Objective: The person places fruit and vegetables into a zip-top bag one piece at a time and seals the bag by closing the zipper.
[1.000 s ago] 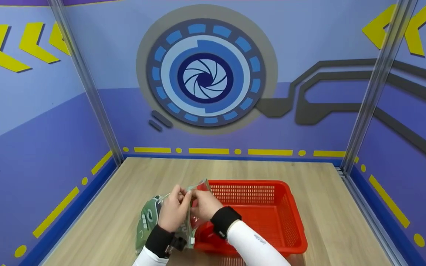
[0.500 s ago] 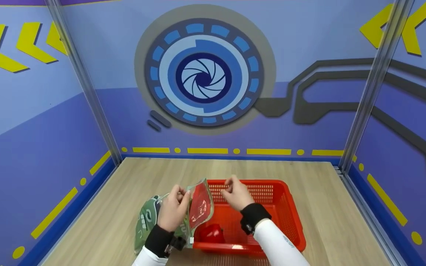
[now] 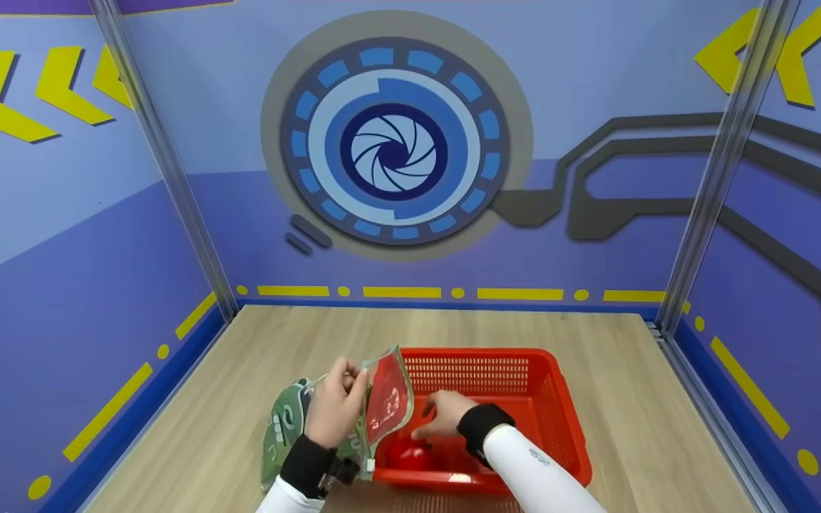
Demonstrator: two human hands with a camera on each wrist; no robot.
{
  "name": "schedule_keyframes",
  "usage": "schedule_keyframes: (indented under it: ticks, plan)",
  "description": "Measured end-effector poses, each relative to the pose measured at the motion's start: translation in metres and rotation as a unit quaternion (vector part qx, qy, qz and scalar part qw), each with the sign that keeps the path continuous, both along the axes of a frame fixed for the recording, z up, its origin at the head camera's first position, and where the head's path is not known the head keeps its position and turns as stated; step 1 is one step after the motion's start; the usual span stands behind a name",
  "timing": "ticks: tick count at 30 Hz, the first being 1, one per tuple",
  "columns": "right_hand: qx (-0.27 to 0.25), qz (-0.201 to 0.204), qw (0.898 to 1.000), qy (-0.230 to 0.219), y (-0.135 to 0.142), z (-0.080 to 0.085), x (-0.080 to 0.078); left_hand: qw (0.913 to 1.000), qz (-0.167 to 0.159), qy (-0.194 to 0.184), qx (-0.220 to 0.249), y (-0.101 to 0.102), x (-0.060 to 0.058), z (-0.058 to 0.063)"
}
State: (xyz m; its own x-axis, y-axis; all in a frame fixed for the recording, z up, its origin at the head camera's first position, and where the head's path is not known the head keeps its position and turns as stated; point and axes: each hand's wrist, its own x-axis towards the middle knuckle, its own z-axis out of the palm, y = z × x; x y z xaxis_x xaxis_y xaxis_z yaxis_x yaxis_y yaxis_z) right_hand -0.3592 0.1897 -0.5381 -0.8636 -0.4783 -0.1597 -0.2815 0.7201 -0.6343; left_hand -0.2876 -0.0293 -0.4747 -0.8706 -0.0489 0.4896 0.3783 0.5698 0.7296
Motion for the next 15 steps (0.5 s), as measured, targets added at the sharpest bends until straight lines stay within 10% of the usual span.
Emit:
schedule_keyframes:
  ticks: [15]
  plan:
    - [0.005, 0.09, 0.995, -0.047, -0.025, -0.011, 0.007, 1.0, -0.002, 0.001, 0.004, -0.001, 0.001, 0.0]
